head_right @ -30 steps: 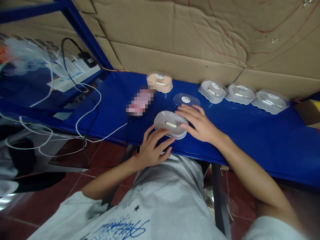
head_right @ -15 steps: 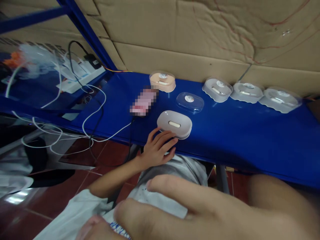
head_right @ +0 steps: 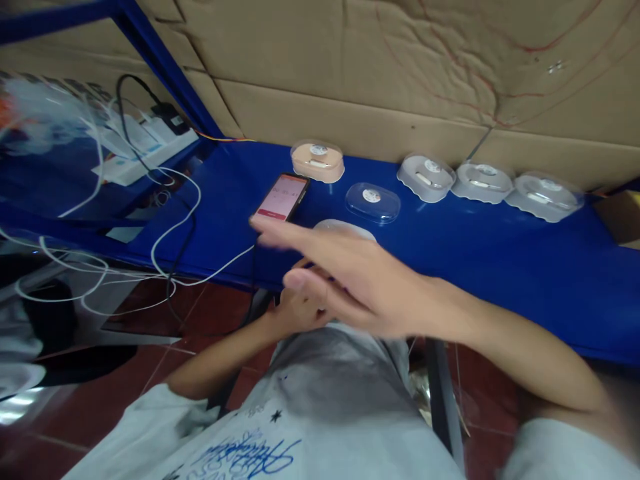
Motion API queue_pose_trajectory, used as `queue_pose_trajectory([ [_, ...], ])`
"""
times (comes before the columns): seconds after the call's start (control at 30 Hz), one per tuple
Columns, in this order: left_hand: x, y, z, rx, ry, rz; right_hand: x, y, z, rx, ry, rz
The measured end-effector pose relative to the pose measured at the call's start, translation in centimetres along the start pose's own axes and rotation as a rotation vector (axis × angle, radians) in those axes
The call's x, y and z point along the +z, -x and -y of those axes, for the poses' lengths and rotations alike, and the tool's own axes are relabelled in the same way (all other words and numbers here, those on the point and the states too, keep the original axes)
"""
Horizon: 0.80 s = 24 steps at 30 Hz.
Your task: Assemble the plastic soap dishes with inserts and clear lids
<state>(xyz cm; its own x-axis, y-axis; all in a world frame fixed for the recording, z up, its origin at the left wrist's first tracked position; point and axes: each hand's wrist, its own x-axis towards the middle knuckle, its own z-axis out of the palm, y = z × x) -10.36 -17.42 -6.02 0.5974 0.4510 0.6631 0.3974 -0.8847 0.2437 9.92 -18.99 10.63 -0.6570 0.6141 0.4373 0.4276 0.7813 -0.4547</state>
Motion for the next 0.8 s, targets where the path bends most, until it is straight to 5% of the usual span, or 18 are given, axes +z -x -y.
queue_pose_trajectory([
  [0.13, -0.3, -0.4, 0.0, 0.118, -0.08, -0.212, 2.4, 2.4, -6.7, 0.042, 0.335, 0.057],
  [0.23, -0.5, -0.7, -0.2, 0.102, -0.11, -0.216, 3.9, 4.8, -9.6, 0.088, 0.356, 0.103],
  [0.47, -0.4, -0.9, -0.4, 0.035, -0.188, -0.145, 5.9, 6.0, -10.9, 0.066, 0.263, 0.109],
  [0.8, -0.3, -1.0, -0.5, 0.009, -0.217, -0.2, 5.5, 5.9, -11.6, 0.042, 0.236, 0.02],
])
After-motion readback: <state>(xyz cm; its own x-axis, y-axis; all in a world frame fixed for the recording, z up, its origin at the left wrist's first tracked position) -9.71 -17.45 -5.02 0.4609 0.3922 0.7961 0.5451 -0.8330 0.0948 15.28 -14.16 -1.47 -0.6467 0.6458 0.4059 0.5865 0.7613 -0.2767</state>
